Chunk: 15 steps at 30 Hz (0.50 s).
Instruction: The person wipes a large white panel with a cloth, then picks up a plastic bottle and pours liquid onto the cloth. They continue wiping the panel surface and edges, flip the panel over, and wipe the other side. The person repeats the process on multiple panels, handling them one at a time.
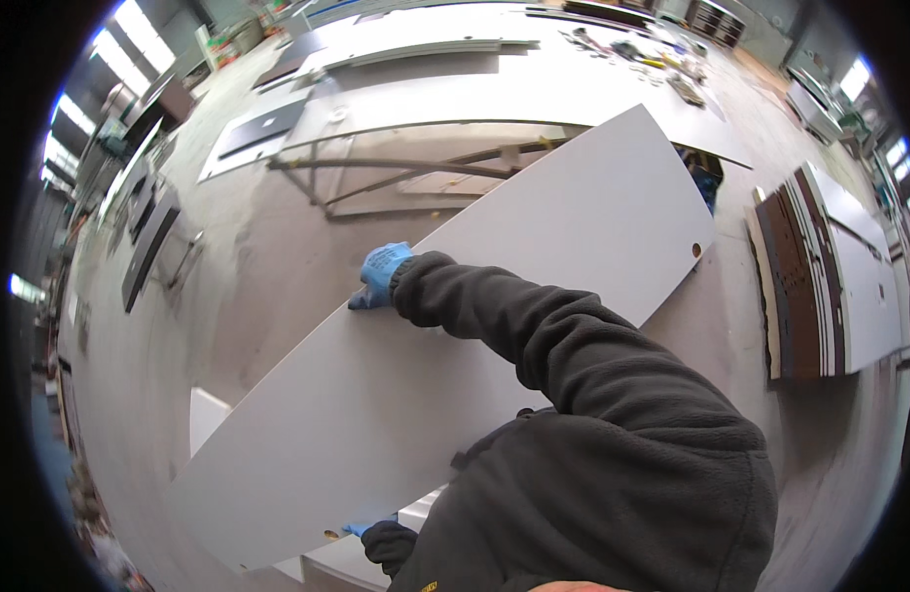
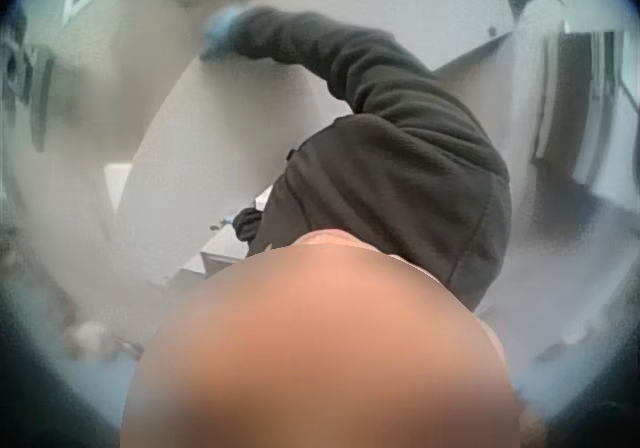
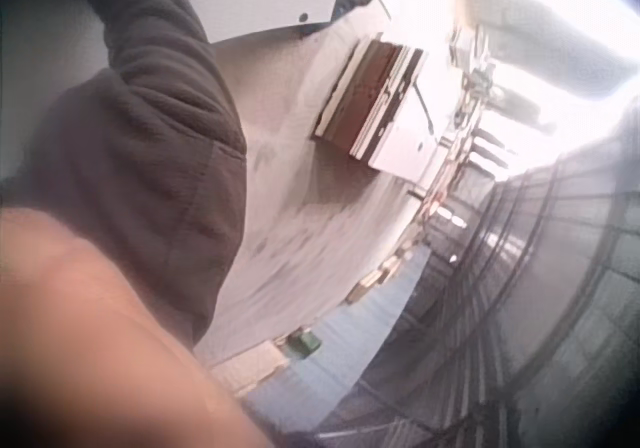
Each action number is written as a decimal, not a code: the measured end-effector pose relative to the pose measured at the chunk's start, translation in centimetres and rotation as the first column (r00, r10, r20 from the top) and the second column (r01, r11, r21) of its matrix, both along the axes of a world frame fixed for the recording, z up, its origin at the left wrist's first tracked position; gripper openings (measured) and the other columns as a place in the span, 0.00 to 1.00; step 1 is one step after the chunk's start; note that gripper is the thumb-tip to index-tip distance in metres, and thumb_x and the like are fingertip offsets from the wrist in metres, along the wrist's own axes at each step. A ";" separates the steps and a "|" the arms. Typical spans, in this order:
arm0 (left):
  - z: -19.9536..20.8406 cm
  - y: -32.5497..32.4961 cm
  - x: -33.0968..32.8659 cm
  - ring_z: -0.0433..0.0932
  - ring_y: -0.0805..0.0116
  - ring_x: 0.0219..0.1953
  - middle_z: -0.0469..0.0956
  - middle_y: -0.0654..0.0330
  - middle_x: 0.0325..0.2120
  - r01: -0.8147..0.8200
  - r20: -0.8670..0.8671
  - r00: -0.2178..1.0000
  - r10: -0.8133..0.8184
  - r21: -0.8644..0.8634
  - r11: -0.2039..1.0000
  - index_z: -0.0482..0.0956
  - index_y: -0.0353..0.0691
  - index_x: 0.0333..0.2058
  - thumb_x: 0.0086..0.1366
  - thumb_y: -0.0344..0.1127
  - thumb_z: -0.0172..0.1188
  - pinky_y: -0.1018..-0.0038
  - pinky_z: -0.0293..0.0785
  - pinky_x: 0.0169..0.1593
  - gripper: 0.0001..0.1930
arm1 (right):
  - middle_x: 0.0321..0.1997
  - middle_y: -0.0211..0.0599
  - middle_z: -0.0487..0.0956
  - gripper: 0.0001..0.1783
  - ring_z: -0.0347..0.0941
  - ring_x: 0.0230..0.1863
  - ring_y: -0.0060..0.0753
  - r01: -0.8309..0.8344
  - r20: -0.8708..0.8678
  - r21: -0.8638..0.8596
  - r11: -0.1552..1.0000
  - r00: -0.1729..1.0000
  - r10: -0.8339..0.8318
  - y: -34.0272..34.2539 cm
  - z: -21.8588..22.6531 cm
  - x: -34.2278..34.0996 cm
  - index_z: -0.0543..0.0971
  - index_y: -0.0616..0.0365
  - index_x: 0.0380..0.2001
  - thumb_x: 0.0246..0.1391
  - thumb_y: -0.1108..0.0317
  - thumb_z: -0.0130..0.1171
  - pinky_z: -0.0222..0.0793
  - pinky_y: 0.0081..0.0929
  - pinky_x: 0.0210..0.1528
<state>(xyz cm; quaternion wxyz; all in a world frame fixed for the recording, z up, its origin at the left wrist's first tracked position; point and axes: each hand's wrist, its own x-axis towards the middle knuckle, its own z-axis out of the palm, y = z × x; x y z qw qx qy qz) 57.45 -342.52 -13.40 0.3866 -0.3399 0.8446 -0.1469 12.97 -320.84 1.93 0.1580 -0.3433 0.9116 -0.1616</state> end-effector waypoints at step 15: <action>0.4 29.9 -32.6 0.80 0.54 0.52 0.85 0.64 0.48 0.510 -0.168 0.857 -0.487 0.145 0.848 0.84 0.55 0.53 0.67 0.53 0.56 0.38 0.66 0.47 0.21 | 0.34 0.47 0.85 0.36 0.83 0.38 0.46 0.626 -0.015 0.146 0.766 0.775 -0.631 47.1 -4.4 -17.7 0.89 0.57 0.35 0.60 0.31 0.58 0.78 0.43 0.46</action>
